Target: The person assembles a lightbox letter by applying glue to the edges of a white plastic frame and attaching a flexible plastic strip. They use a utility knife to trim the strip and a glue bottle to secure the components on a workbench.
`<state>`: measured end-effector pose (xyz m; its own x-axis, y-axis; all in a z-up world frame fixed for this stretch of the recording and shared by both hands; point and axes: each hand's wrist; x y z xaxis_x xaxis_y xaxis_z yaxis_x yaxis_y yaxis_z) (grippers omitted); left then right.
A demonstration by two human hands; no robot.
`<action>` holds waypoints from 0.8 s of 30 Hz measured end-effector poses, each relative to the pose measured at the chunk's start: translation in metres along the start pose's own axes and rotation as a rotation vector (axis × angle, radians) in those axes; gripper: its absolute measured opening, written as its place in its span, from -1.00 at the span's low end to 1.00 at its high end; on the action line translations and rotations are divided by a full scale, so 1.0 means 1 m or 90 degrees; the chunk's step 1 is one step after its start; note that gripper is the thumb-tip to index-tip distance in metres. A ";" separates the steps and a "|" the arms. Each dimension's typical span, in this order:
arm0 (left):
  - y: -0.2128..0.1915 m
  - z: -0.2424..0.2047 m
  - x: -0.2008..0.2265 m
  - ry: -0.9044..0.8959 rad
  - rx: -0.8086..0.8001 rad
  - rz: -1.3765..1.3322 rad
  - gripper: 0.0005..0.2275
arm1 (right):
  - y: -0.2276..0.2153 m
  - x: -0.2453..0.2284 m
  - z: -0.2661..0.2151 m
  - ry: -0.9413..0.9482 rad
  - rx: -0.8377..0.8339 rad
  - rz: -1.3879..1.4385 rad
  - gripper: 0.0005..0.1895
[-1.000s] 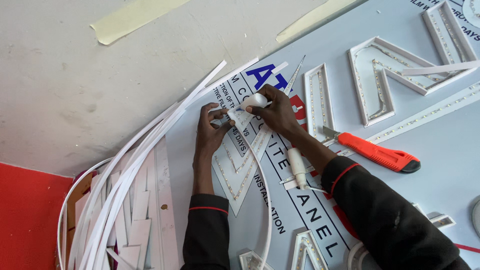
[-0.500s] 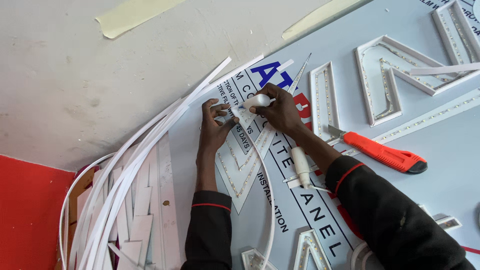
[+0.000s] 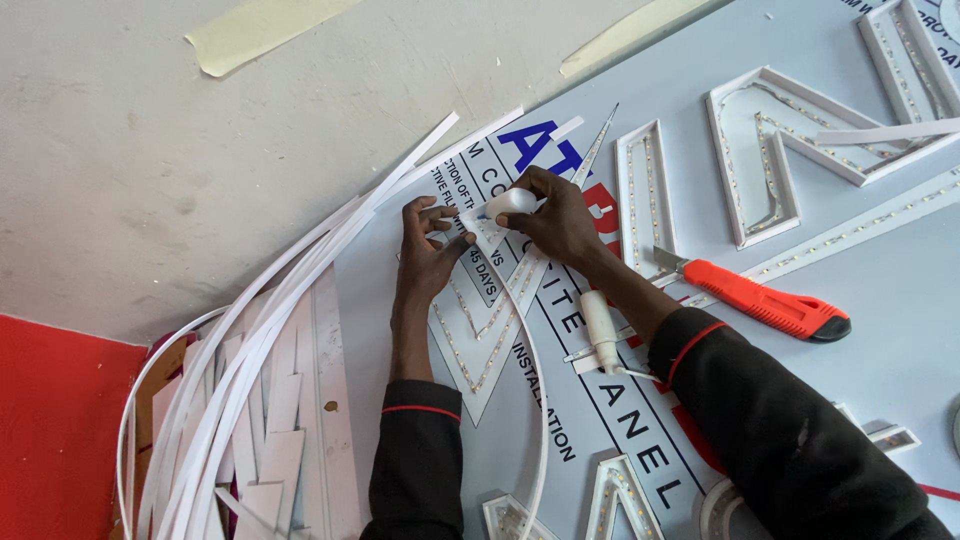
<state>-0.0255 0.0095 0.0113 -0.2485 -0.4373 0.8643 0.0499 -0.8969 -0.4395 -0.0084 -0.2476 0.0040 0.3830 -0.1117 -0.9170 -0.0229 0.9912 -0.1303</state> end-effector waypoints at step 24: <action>-0.002 -0.003 0.007 -0.006 -0.006 -0.021 -0.32 | -0.006 -0.008 -0.010 -0.052 0.156 -0.265 -0.55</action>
Point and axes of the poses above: each hand's wrist, its own z-axis towards the middle knuckle, its own y-axis out of the palm, x = y × z, and after that the axes turned 6 degrees about -z, right-handed
